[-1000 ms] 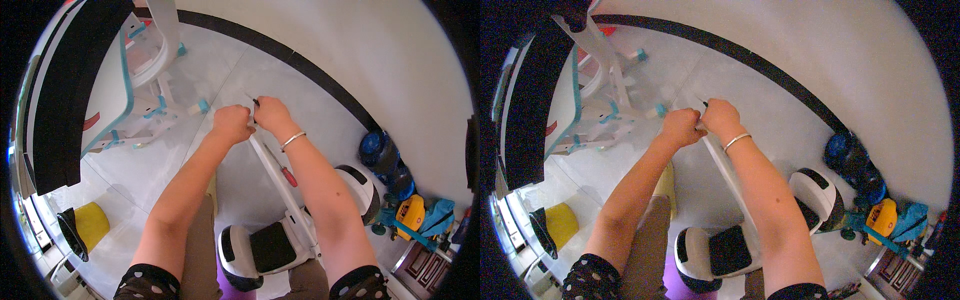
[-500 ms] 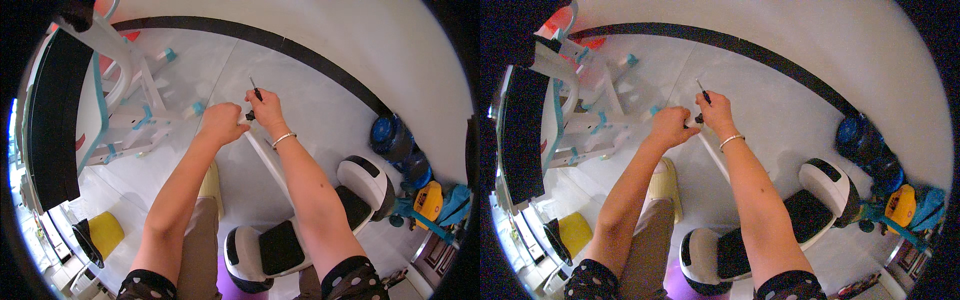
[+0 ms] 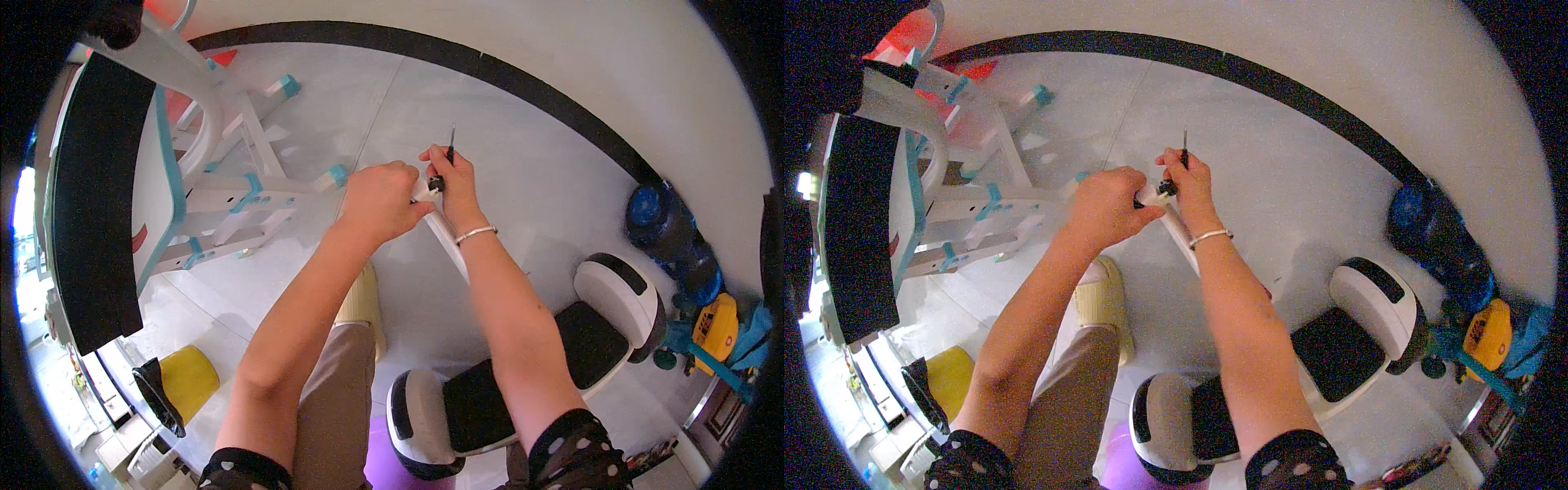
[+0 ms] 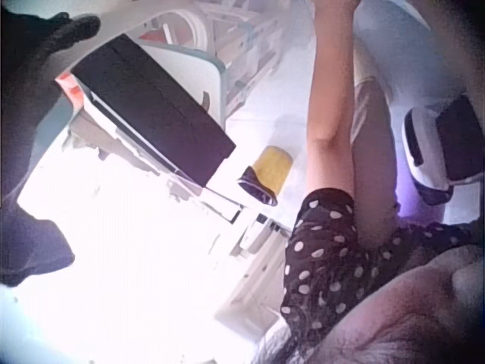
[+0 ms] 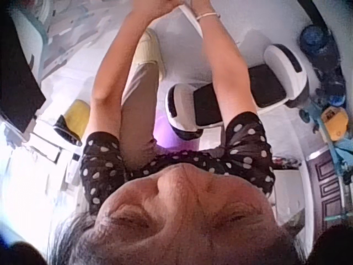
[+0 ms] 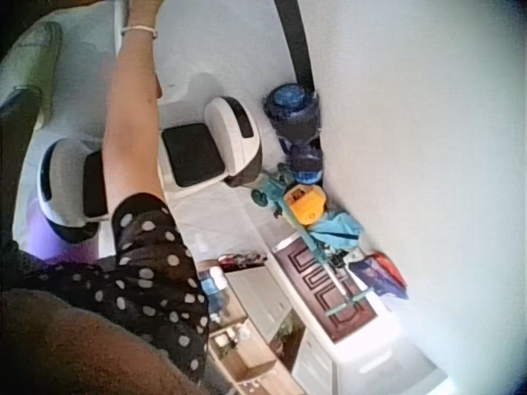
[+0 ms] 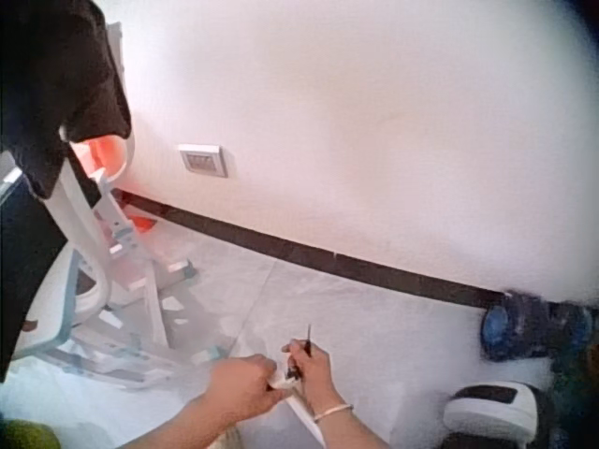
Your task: The person uses a screwdriver to work on the handlebar assembly of a white scooter, then moves to a kitchen area before returning to sit on a stool and continue tightening a screw on the scooter's post.
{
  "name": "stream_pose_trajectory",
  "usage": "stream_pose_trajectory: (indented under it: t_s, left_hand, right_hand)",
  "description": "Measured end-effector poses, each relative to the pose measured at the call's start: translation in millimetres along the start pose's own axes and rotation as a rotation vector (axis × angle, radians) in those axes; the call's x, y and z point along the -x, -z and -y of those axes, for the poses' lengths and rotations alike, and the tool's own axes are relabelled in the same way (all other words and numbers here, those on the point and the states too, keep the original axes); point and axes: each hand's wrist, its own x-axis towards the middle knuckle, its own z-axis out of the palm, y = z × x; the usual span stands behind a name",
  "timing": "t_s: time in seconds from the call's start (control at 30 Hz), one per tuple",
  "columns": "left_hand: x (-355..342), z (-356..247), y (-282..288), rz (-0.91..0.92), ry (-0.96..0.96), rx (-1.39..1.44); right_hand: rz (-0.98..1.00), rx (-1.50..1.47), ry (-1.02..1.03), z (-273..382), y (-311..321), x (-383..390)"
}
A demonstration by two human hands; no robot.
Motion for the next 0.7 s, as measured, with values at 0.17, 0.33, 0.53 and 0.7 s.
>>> stream_pose_trajectory:
  t_s: [0.17, 0.33, 0.53, 0.7]
  left_hand:
    - [-1.2, 2.7, 0.6, 0.104, 0.059, -0.083]
    - [-6.3, 1.3, 1.0, 0.207, 0.100, -0.135]
    - [-5.9, 5.8, -8.8, 0.097, 0.068, -0.079]
    - [-3.1, 5.2, -8.6, 0.086, 0.072, -0.083]
  right_hand:
    - [0.167, 0.104, -0.044, 13.3, 6.5, 13.4]
    - [0.405, 0.117, -0.204, 40.2, 19.3, 25.8]
    - [0.511, 0.189, -0.221, 43.9, 23.8, 24.6]
    - [0.559, 0.318, -0.213, 51.2, 34.1, 19.2]
